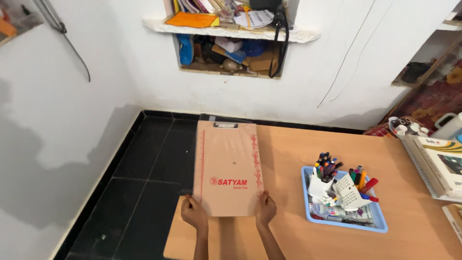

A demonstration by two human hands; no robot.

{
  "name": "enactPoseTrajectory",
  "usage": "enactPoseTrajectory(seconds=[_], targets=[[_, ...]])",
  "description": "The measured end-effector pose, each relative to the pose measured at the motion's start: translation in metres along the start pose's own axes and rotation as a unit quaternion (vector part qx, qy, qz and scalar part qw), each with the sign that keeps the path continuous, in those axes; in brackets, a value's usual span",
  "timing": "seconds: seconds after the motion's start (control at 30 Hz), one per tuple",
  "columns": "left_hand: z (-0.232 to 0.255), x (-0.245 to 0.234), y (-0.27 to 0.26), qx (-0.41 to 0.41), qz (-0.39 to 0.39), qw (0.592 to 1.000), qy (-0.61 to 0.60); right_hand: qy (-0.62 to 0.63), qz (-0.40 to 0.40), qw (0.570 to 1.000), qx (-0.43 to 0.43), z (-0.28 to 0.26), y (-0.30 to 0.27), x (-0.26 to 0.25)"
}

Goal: The person organizes stationery items by moving books, folders, and a clipboard from a white plastic chair onto a wooden table. They stack the items neatly and then arrange a set of markers in a blue tray.

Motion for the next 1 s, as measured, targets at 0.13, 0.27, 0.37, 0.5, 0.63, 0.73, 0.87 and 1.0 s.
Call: enactPoseTrajectory(seconds=[0.13, 0.27, 0.37, 0.5, 0.63, 0.73, 0.87, 1.0], targets=[[-0.014, 0.019, 0.021, 0.016, -0.011, 1.0, 0.017, -0.03, 0.012, 0.999, -0.011, -0.014, 0.011, 0.025], [-0.026, 0.035, 0.04, 0.029, -0.022, 0.995, 0.09, -0.086, -0.008, 0.993, -0.075, -0.027, 0.022, 0.044], [-0.03, 0.042, 0.05, 0.029, -0.045, 0.989, 0.135, -0.111, -0.035, 0.992, -0.058, -0.029, 0.022, 0.048], [-0.026, 0.044, 0.05, 0.017, -0.074, 0.978, 0.195, -0.117, -0.039, 0.991, -0.043, -0.034, 0.02, 0.045], [-0.029, 0.046, 0.059, 0.032, -0.106, 0.971, 0.212, -0.114, -0.017, 0.992, -0.049, -0.042, 0.01, 0.044], [-0.036, 0.058, 0.065, 0.059, -0.11, 0.965, 0.23, -0.12, 0.007, 0.991, -0.061, -0.048, 0.005, 0.052], [-0.049, 0.077, 0.075, 0.101, -0.111, 0.948, 0.281, -0.168, -0.043, 0.981, -0.084, -0.047, 0.017, 0.059], [-0.062, 0.09, 0.079, 0.099, -0.1, 0.947, 0.29, -0.184, -0.123, 0.968, -0.118, -0.039, 0.035, 0.063]])
Point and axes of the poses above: each hand's wrist, its own y-axis towards the middle knuckle, its own x-axis out of the palm, z = x × y, the point moved 3 cm from there along y, towards the middle knuckle, and after that the axes turned 5 degrees about -y, right-handed, at the moved point
